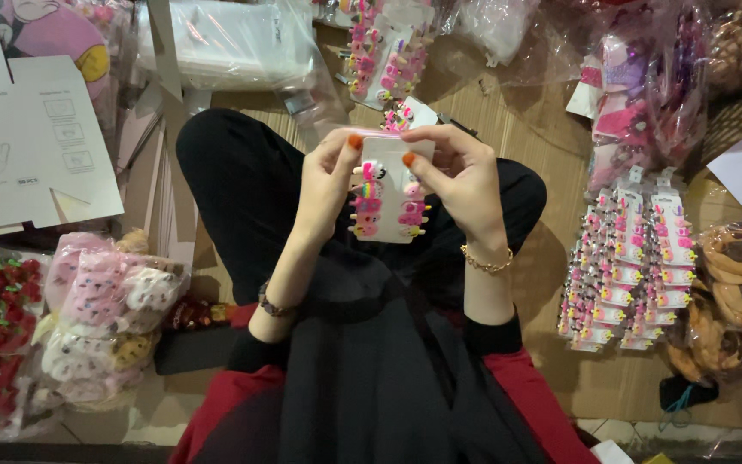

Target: The person sits on the floor and packs small hair clips into clear plastic bags. They pick up a card with clips, place it into a bag, and seal the bag. The person repeats this process with multiple sets of hair clips.

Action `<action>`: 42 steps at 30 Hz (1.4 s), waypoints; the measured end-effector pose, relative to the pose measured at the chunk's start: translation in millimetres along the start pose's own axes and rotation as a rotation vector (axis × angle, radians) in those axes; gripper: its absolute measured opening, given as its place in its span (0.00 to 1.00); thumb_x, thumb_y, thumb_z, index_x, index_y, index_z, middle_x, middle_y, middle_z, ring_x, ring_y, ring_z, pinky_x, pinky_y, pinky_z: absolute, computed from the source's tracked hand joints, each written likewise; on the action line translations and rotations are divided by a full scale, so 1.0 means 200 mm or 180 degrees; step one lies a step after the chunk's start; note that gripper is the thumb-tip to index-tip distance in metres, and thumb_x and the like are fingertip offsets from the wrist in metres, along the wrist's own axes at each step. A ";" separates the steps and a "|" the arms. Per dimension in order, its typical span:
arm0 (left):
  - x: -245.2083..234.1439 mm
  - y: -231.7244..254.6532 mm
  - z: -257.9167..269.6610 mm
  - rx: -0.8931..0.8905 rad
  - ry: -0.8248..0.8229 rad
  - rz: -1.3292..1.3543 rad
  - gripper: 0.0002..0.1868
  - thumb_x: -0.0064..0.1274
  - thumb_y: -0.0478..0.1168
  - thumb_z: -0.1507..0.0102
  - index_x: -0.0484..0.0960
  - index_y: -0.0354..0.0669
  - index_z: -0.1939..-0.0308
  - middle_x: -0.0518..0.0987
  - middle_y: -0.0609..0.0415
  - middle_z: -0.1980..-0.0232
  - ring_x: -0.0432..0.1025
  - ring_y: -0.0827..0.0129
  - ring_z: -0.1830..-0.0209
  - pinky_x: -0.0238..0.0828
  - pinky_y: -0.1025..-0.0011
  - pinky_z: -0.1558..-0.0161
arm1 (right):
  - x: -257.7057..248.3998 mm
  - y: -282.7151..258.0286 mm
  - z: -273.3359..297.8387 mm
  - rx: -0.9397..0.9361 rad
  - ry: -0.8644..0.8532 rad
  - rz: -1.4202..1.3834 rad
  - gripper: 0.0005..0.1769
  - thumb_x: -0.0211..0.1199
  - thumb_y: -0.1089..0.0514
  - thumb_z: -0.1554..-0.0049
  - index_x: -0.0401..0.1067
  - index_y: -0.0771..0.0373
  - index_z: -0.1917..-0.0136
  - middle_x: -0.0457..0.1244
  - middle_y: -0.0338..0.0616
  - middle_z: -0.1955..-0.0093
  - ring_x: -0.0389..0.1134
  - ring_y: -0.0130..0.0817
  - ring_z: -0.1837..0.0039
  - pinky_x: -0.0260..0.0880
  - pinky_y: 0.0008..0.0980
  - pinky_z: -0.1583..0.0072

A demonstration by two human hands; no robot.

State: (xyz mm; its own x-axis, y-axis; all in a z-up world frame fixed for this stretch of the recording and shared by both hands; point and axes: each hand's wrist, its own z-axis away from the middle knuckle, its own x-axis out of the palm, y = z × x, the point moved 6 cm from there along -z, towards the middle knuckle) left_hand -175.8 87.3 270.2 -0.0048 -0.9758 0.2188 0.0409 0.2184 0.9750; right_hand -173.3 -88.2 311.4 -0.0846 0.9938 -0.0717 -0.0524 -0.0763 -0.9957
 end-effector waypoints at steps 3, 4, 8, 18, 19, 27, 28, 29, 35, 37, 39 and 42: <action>0.02 0.04 0.02 -0.0073 -0.0093 0.0120 0.14 0.59 0.51 0.33 0.87 0.49 0.50 0.81 0.56 0.48 0.75 0.72 0.48 0.71 0.65 0.39 | 0.06 -0.10 0.01 -0.0140 -0.0079 0.0183 0.13 0.71 0.68 0.42 0.77 0.60 0.44 0.69 0.38 0.59 0.69 0.17 0.60 0.78 0.21 0.62; 0.03 0.04 0.02 -0.0071 -0.0094 0.0118 0.14 0.59 0.51 0.33 0.87 0.49 0.50 0.81 0.56 0.48 0.75 0.72 0.48 0.71 0.65 0.39 | 0.06 -0.09 0.01 -0.0143 -0.0079 0.0181 0.13 0.71 0.68 0.42 0.77 0.60 0.44 0.69 0.38 0.59 0.69 0.17 0.60 0.78 0.21 0.62; 0.02 0.00 0.03 -0.0168 0.0103 0.0200 0.10 0.61 0.46 0.34 0.87 0.47 0.53 0.82 0.57 0.50 0.77 0.73 0.50 0.74 0.67 0.43 | 0.06 -0.06 0.01 -0.0291 -0.0050 0.0280 0.12 0.70 0.70 0.43 0.78 0.61 0.46 0.68 0.42 0.61 0.68 0.19 0.62 0.76 0.22 0.62; -0.02 -0.21 0.09 -0.0259 0.0951 0.0127 0.13 0.66 0.43 0.38 0.85 0.37 0.69 0.79 0.54 0.60 0.72 0.75 0.63 0.74 0.72 0.61 | 0.14 0.02 0.10 -0.2190 0.1277 0.2691 0.17 0.78 0.65 0.49 0.81 0.52 0.47 0.61 0.44 0.41 0.64 0.44 0.43 0.69 0.41 0.44; -0.02 -0.26 0.09 -0.0261 0.0943 0.0128 0.13 0.66 0.43 0.38 0.85 0.37 0.69 0.79 0.54 0.60 0.72 0.75 0.63 0.74 0.72 0.61 | 0.16 0.03 0.10 -0.2187 0.1283 0.2695 0.17 0.78 0.65 0.49 0.81 0.52 0.47 0.61 0.44 0.41 0.64 0.44 0.43 0.69 0.41 0.44; -0.01 -0.36 0.09 -0.0301 0.1037 0.0298 0.13 0.62 0.42 0.35 0.84 0.36 0.69 0.82 0.55 0.56 0.68 0.79 0.80 0.66 0.78 0.82 | 0.21 0.12 0.10 -0.2446 0.1151 0.2291 0.13 0.71 0.69 0.45 0.81 0.63 0.46 0.70 0.49 0.45 0.72 0.45 0.44 0.75 0.37 0.43; -0.02 -0.36 0.08 -0.0305 0.1034 0.0301 0.13 0.62 0.42 0.35 0.84 0.36 0.69 0.82 0.55 0.56 0.68 0.79 0.80 0.66 0.78 0.82 | 0.21 0.12 0.10 -0.2442 0.1152 0.2296 0.13 0.71 0.69 0.45 0.81 0.63 0.46 0.70 0.49 0.45 0.72 0.45 0.44 0.75 0.37 0.43; -0.02 -0.36 0.07 -0.0274 0.1004 0.0320 0.13 0.62 0.42 0.34 0.84 0.35 0.69 0.82 0.54 0.56 0.69 0.79 0.81 0.64 0.78 0.85 | 0.20 0.11 0.10 -0.2456 0.1126 0.2259 0.12 0.73 0.69 0.46 0.81 0.63 0.47 0.70 0.48 0.45 0.73 0.45 0.44 0.75 0.38 0.43; -0.02 -0.19 0.08 0.0128 0.0741 -0.0109 0.09 0.62 0.40 0.35 0.86 0.36 0.65 0.83 0.46 0.56 0.76 0.71 0.62 0.79 0.70 0.65 | 0.18 0.11 0.10 -0.2408 0.1156 0.2167 0.11 0.75 0.68 0.47 0.82 0.62 0.49 0.72 0.47 0.47 0.74 0.45 0.46 0.76 0.39 0.43; -0.01 -0.17 0.07 0.0196 0.0670 -0.0092 0.08 0.62 0.38 0.35 0.86 0.35 0.65 0.83 0.45 0.55 0.76 0.70 0.58 0.79 0.69 0.62 | 0.18 0.10 0.10 -0.2386 0.1148 0.2121 0.11 0.75 0.68 0.47 0.82 0.62 0.50 0.72 0.48 0.47 0.75 0.46 0.46 0.76 0.40 0.44; -0.01 -0.17 0.07 0.0175 0.0588 -0.0001 0.09 0.60 0.39 0.34 0.86 0.36 0.63 0.82 0.45 0.53 0.76 0.70 0.56 0.80 0.67 0.58 | 0.19 0.08 0.09 -0.2319 0.1001 0.1937 0.12 0.74 0.68 0.46 0.81 0.64 0.48 0.72 0.50 0.48 0.74 0.48 0.46 0.76 0.42 0.43; -0.01 -0.20 0.06 0.0297 0.0573 -0.0158 0.10 0.60 0.41 0.33 0.86 0.37 0.61 0.82 0.45 0.53 0.77 0.66 0.52 0.79 0.65 0.57 | 0.18 0.06 0.06 -0.2185 0.0930 0.1844 0.12 0.75 0.66 0.47 0.81 0.63 0.48 0.72 0.48 0.48 0.75 0.48 0.46 0.75 0.43 0.43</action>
State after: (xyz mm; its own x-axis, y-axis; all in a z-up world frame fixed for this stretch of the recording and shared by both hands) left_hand -188.6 81.7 231.0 0.1746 -0.9702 0.1681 -0.0475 0.1622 0.9856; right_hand -189.7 -53.8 297.8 0.3438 0.8039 -0.4854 0.5248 -0.5931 -0.6106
